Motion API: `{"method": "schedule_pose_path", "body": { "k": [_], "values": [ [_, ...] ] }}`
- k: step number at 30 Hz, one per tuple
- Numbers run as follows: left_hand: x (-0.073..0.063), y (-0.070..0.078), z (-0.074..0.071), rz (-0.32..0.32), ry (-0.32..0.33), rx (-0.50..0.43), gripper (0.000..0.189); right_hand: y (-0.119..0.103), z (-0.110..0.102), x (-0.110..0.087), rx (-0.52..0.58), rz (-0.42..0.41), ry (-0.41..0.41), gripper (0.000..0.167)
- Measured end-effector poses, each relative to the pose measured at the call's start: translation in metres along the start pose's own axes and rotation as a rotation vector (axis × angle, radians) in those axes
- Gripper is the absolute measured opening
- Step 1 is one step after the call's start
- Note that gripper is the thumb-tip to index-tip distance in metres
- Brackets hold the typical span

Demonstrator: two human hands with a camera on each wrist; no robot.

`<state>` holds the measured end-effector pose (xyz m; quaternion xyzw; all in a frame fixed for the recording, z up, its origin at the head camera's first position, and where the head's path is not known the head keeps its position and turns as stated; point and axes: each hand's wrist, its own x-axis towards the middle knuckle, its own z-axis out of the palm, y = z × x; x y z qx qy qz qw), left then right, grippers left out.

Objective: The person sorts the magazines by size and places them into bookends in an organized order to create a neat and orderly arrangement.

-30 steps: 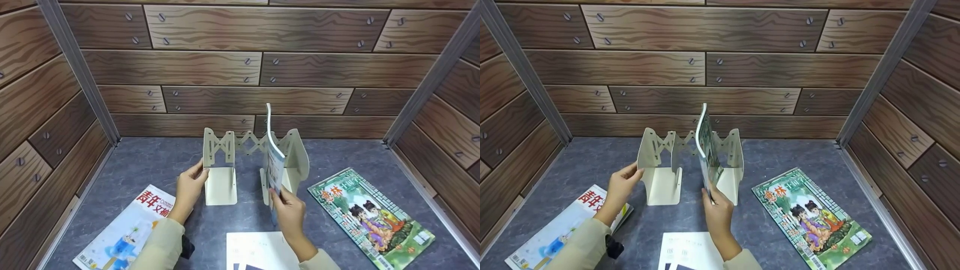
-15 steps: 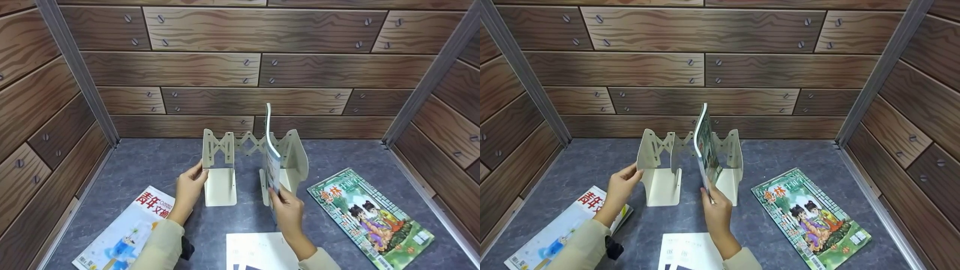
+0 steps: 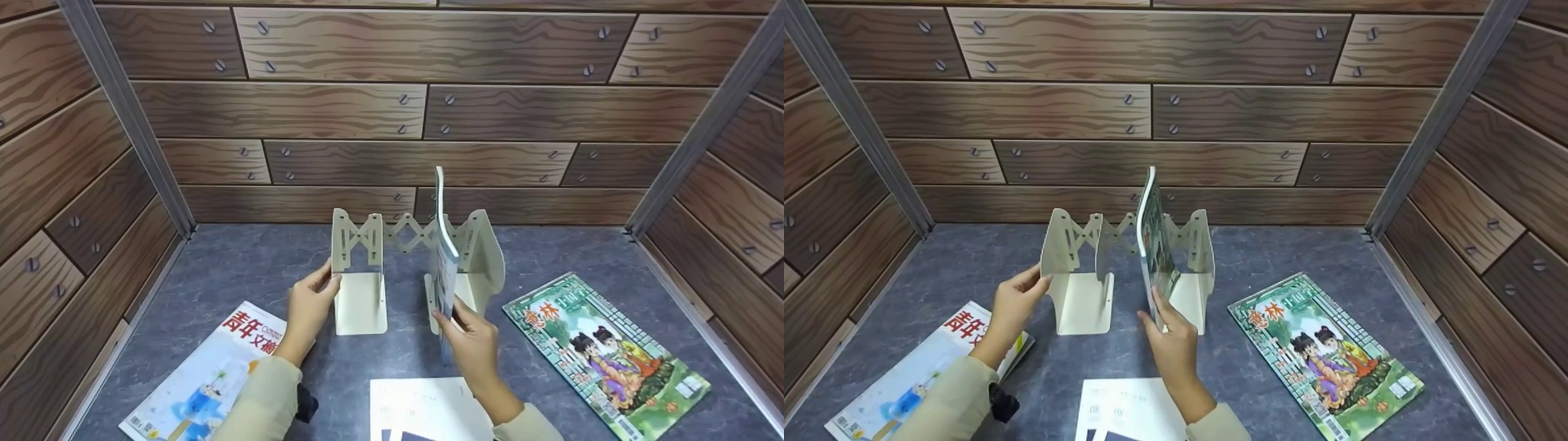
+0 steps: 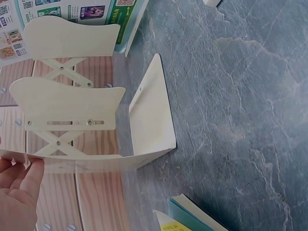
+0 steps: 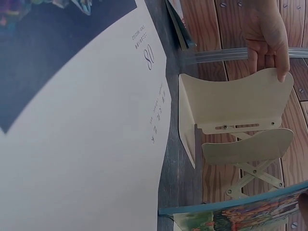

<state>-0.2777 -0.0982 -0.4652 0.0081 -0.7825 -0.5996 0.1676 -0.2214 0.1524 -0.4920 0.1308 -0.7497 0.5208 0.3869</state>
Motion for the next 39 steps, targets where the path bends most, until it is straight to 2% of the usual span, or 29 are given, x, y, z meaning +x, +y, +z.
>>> {"method": "schedule_pose_path", "body": {
  "k": [6,11,14,20,24,31,39],
  "values": [
    [0.001,0.0,0.001,-0.01,-0.003,-0.022,0.038,-0.001,-0.006,-0.001,0.01,0.045,-0.04,0.045],
    [0.001,-0.001,0.003,-0.001,-0.003,-0.037,0.037,-0.006,-0.018,-0.003,0.025,0.14,-0.119,0.053],
    [0.001,-0.002,0.003,0.003,0.001,-0.03,0.037,-0.008,-0.027,-0.004,-0.005,0.179,-0.172,0.055],
    [0.001,-0.002,0.002,0.002,0.015,-0.02,0.037,-0.012,-0.05,-0.005,-0.147,0.22,-0.245,0.056],
    [-0.001,-0.002,0.001,-0.004,-0.004,-0.023,0.038,-0.009,-0.069,-0.007,-0.236,0.253,-0.243,0.055],
    [-0.001,-0.002,0.002,0.01,-0.002,-0.024,0.038,0.006,-0.102,-0.008,-0.299,0.398,-0.24,0.058],
    [0.001,-0.004,0.001,0.019,-0.004,-0.059,0.038,0.028,-0.138,-0.005,-0.561,0.399,-0.348,0.063]
  ]
}}
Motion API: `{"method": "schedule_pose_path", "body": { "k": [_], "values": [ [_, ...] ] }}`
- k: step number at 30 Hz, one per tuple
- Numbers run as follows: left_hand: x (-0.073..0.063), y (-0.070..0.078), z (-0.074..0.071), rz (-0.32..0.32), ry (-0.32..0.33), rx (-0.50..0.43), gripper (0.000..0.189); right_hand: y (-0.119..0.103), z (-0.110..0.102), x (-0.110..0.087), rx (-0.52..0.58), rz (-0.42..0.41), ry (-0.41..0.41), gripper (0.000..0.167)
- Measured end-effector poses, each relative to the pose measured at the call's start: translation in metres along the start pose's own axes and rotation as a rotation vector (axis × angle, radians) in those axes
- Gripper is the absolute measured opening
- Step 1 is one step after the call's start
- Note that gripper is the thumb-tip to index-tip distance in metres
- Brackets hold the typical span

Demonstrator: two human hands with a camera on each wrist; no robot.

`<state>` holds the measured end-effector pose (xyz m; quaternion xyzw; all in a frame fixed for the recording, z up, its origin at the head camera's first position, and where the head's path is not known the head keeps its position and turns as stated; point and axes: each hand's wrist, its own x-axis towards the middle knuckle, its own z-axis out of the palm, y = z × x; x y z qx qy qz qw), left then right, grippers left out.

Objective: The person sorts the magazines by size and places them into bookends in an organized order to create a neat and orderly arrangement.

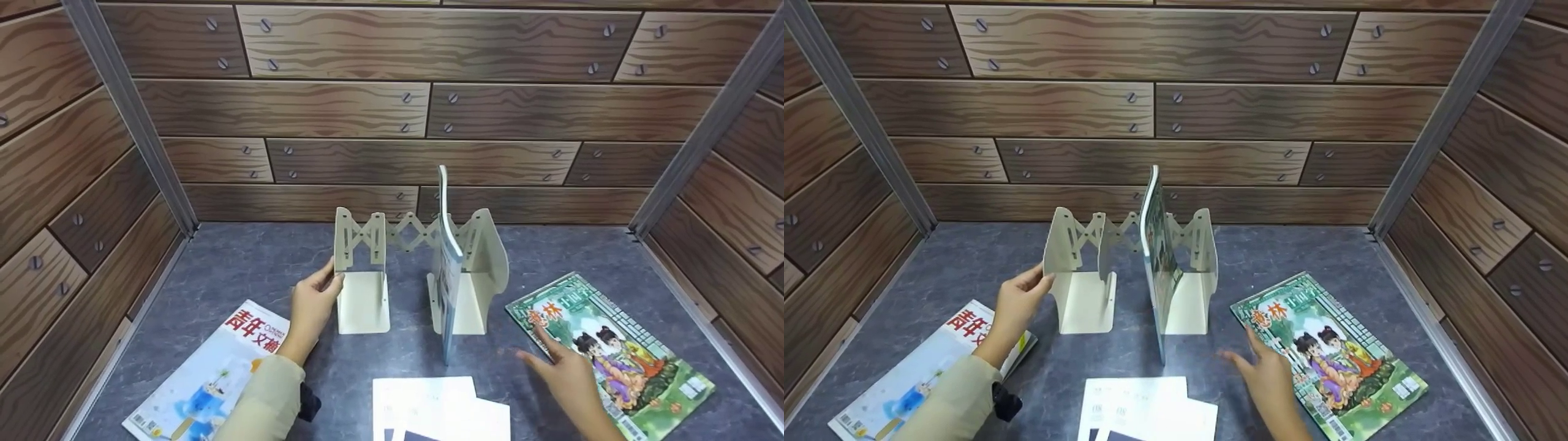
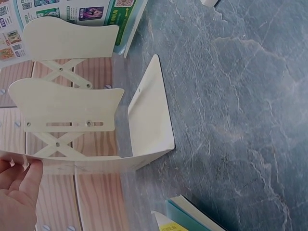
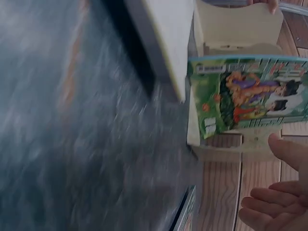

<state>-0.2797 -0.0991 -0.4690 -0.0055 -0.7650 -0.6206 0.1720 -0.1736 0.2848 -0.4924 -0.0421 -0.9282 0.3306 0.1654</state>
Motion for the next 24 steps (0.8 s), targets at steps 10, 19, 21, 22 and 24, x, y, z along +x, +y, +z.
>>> {"method": "schedule_pose_path", "body": {
  "k": [10,19,21,22,24],
  "values": [
    [0.0,0.0,0.0,0.018,0.004,0.002,0.038,0.037,-0.02,-0.003,-0.12,0.092,-0.112,0.08],
    [0.0,-0.001,0.001,0.013,-0.003,-0.028,0.038,0.058,-0.023,-0.008,-0.206,0.028,-0.089,0.081],
    [-0.001,-0.001,0.001,0.013,-0.002,-0.038,0.038,0.062,-0.024,-0.007,-0.222,0.046,-0.123,0.085],
    [-0.001,-0.001,0.001,0.013,-0.001,-0.039,0.038,0.063,-0.024,-0.007,-0.229,0.063,-0.148,0.087],
    [-0.001,0.0,0.001,0.016,0.003,-0.038,0.038,0.066,-0.026,-0.005,-0.245,0.108,-0.21,0.093]
  ]
}}
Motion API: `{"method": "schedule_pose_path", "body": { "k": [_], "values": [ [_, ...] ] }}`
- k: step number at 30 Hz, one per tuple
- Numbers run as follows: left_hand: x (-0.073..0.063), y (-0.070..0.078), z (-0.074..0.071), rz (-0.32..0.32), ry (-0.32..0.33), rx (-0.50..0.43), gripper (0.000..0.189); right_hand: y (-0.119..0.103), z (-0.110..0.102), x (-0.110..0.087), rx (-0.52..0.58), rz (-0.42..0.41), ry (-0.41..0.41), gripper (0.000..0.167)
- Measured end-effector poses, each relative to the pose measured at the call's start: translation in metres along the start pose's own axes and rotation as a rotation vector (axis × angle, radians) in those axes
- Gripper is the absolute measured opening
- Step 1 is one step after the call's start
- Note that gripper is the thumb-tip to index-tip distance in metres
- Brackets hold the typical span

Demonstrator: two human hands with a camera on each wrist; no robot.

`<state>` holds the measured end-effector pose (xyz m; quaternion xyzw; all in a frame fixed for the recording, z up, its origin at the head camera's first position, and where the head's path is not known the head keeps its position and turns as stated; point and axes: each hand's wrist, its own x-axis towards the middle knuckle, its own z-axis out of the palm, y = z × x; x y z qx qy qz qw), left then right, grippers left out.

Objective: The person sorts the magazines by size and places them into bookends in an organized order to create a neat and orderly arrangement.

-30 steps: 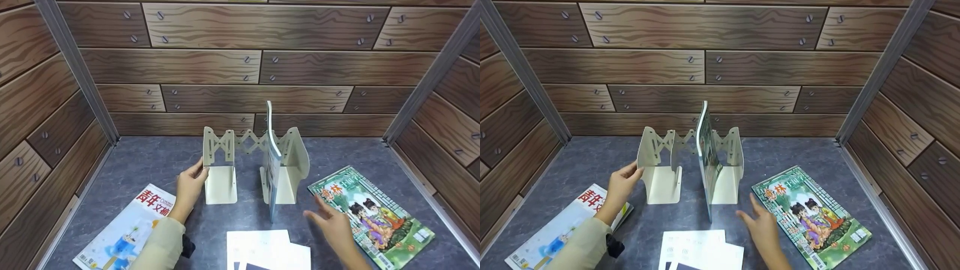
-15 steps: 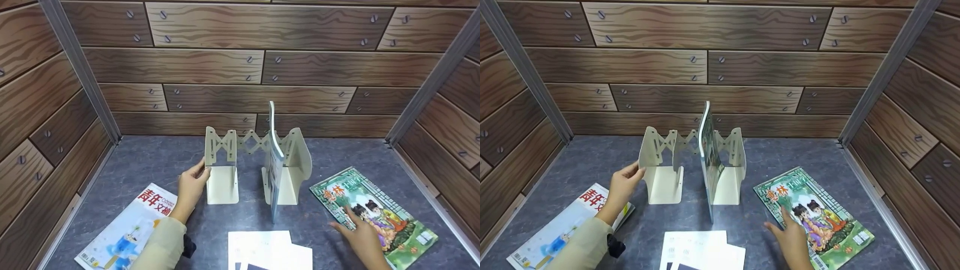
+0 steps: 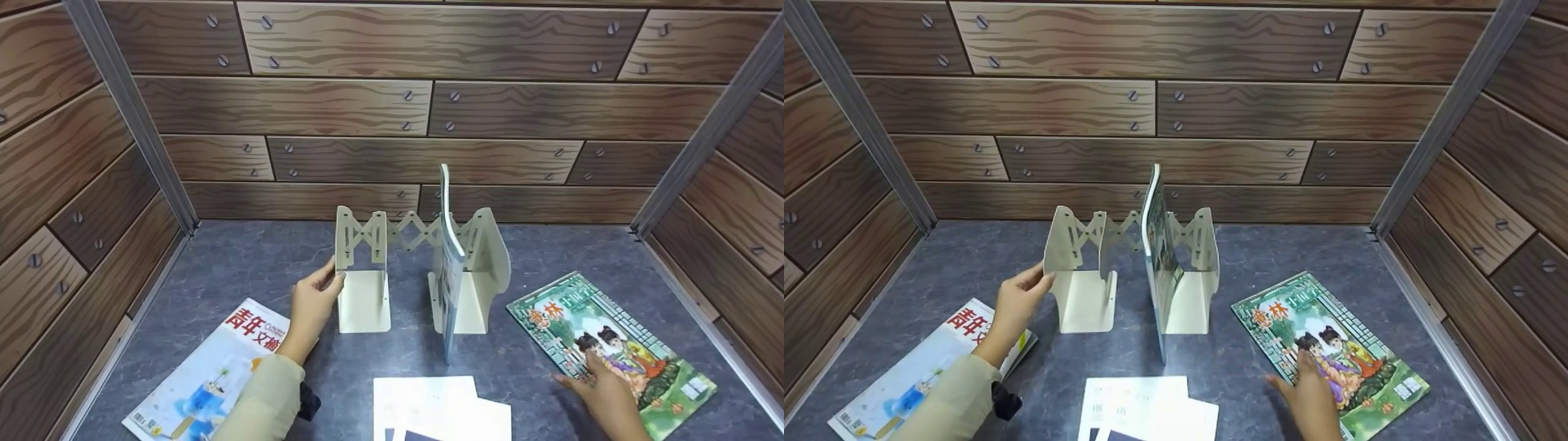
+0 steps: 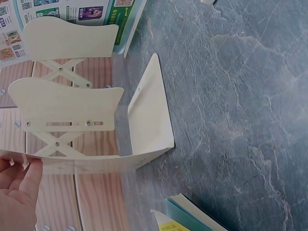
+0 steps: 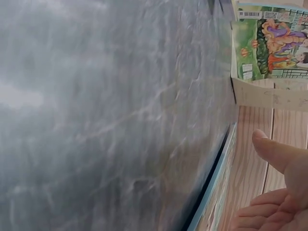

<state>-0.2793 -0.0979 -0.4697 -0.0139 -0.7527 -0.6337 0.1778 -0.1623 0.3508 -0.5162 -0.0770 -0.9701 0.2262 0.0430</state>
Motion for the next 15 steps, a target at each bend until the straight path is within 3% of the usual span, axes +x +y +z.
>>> {"method": "schedule_pose_path", "body": {
  "k": [5,15],
  "values": [
    [0.0,-0.001,-0.001,-0.003,0.004,0.02,0.037,0.008,-0.002,0.004,-0.051,0.044,-0.099,0.102],
    [0.002,-0.002,0.0,-0.002,0.005,0.025,0.038,0.016,0.003,0.008,-0.088,0.01,-0.08,0.094]
  ]
}}
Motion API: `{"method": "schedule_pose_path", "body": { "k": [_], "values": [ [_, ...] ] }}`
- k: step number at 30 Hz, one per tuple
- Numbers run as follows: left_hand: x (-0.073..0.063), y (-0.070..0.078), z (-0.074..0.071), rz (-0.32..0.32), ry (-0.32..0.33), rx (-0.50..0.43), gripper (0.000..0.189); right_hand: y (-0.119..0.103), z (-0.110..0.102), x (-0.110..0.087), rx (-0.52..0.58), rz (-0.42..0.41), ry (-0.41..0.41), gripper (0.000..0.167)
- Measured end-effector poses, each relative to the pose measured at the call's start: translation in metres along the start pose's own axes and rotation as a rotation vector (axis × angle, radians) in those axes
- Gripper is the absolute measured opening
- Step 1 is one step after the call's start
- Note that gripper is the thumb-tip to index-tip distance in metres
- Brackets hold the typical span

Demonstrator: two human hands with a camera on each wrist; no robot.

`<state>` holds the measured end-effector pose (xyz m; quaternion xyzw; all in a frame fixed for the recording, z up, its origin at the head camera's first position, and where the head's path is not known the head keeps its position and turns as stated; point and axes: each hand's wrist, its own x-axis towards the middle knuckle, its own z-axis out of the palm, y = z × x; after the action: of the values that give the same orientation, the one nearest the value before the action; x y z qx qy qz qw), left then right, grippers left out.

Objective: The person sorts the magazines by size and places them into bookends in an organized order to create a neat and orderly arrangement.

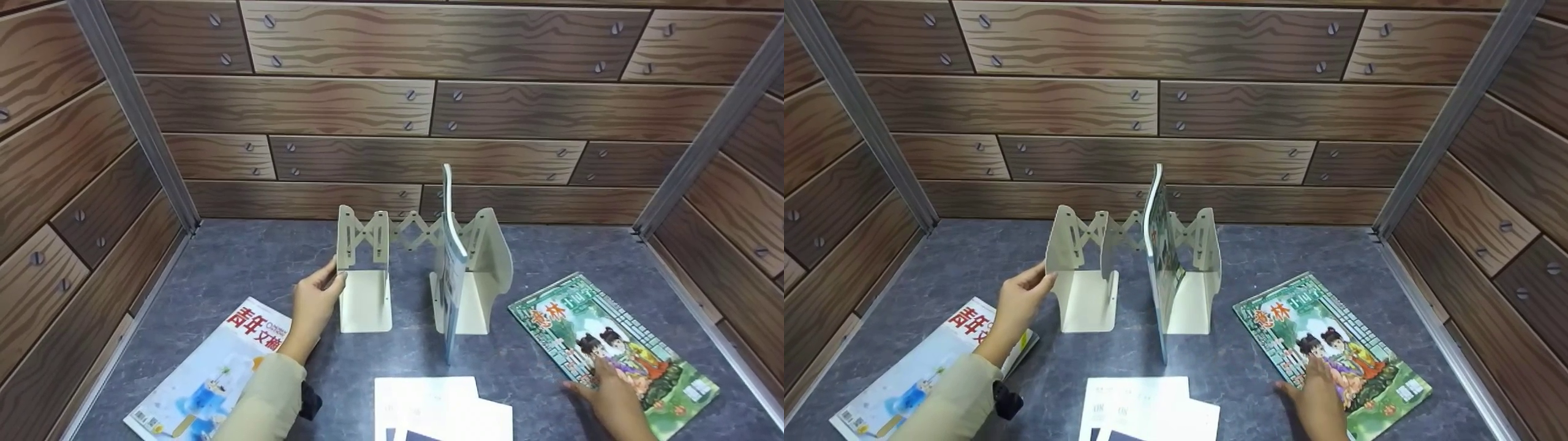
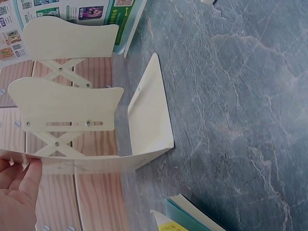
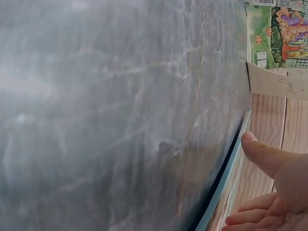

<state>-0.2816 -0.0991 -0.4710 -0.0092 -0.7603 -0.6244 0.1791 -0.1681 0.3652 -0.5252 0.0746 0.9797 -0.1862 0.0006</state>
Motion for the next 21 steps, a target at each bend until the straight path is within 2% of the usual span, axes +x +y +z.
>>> {"method": "schedule_pose_path", "body": {
  "k": [4,7,14,18,21],
  "values": [
    [-0.0007,0.0017,-0.0005,-0.012,-0.002,0.018,0.038,0.0031,0.0023,-0.0002,0.013,-0.019,0.029,0.086],
    [-0.0013,0.0013,-0.0005,-0.008,0.0,0.026,0.037,0.0064,0.0041,0.001,0.019,-0.031,0.039,0.069],
    [-0.0009,0.0002,-0.001,0.005,0.016,0.037,0.037,0.0091,0.0027,0.0054,-0.017,-0.043,0.005,0.072],
    [-0.0007,0.0017,-0.0009,0.002,0.013,0.04,0.037,0.0088,0.002,0.0039,-0.015,-0.064,0.025,0.05],
    [-0.001,0.0017,-0.0005,-0.006,0.012,0.035,0.036,0.0066,0.0012,0.0016,-0.03,-0.07,0.024,0.041]
  ]
}}
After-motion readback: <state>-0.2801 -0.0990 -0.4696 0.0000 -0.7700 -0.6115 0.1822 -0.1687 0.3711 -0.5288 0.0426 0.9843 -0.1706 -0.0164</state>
